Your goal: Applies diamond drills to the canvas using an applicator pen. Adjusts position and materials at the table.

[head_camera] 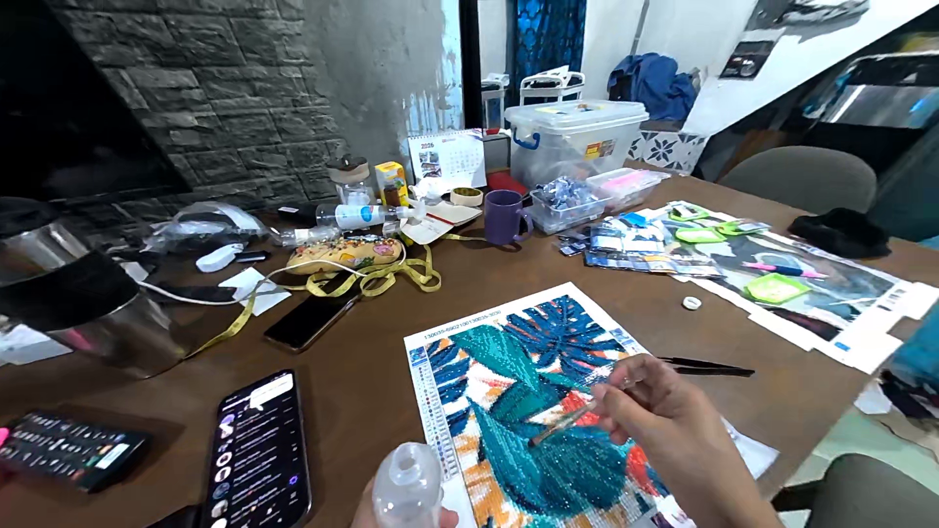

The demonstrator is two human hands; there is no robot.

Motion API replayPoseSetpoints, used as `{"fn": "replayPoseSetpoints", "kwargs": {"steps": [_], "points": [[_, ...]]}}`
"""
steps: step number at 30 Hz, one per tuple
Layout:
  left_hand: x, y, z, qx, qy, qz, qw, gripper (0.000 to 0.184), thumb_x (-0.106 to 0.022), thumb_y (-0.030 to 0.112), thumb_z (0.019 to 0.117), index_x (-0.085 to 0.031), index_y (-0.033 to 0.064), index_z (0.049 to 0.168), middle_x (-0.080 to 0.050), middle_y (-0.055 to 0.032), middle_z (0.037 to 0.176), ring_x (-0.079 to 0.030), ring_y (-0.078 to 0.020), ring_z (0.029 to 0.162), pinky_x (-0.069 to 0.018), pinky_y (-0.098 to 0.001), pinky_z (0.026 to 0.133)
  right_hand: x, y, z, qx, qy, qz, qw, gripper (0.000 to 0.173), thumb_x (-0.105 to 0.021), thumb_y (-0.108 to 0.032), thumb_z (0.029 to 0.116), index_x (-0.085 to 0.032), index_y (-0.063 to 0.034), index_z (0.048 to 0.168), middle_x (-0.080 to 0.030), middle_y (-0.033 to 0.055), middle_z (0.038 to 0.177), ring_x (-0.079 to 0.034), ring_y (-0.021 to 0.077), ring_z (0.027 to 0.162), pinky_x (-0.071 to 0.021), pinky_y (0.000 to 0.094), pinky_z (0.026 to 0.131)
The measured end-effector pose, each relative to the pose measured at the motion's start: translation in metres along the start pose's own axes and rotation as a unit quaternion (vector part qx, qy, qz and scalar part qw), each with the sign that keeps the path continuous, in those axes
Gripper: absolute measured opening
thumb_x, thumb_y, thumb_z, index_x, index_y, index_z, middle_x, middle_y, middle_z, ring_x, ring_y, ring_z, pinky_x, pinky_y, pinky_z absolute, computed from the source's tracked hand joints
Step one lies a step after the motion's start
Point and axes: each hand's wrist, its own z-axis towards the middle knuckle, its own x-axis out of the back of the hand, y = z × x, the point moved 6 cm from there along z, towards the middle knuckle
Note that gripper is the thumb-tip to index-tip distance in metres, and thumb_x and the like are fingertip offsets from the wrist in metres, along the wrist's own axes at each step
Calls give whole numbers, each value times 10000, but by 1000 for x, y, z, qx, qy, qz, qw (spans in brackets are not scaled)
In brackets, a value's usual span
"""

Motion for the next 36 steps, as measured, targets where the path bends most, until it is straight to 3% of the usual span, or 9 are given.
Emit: {"fn": "replayPoseSetpoints", "kwargs": {"steps": [6, 11, 16, 22, 30, 36], "points": [[-5, 5, 2, -17, 0, -32, 999, 474, -653, 73, 958, -341, -26, 1301, -669, -8, 1076, -721, -131, 926, -618, -359, 865, 47, 2, -34, -30, 135, 198, 971, 93, -486, 1, 1023, -566, -47, 1018, -714, -3, 762, -688, 82, 611, -590, 225, 569], [-8, 11, 0, 5, 50, -5, 999, 400, -524, 26, 988, -332, -58, 1329, -670, -23, 1015, -716, -93, 805, -621, -284, 763, 56, 11, -78, -21, 201, 311, 929, 255, -345, -79, 1109, -584, -86, 1020, -728, -34, 764, -707, 64, 654, -600, 209, 621], [-11, 16, -1, 21, 82, 7, 996, 476, -581, 57, 973, -359, -65, 1375, -672, -43, 1015, -707, -92, 788, -612, -264, 728, 54, 24, -86, 1, 234, 376, 896, 297, -316, -126, 1124, -581, -93, 994, -718, -25, 735, -697, 64, 637, -586, 202, 602], [0, 14, 10, -9, 102, 11, 995, 513, -622, 123, 942, -394, -38, 1373, -696, -55, 955, -706, -114, 751, -601, -254, 685, 40, 36, -74, -17, 226, 412, 883, 227, -371, -110, 1116, -574, -36, 1047, -711, 11, 745, -709, 97, 645, -609, 234, 625], [10, 8, 7, 10, 157, -26, 987, 387, -521, 60, 1014, -377, -5, 1367, -672, -65, 964, -704, -127, 749, -601, -254, 670, 38, 47, -72, -35, 174, 409, 895, 219, -391, -88, 1107, -587, 4, 1072, -711, 35, 770, -709, 117, 663, -612, 253, 652], [3, 7, 7, -8, 116, 25, 993, 484, -594, 127, 960, -379, -22, 1367, -695, -57, 965, -711, -119, 762, -607, -253, 702, 36, 48, -79, -1, 146, 400, 905, 265, -379, -62, 1096, -631, -34, 1021, -720, 12, 787, -700, 92, 670, -605, 237, 654]]}}
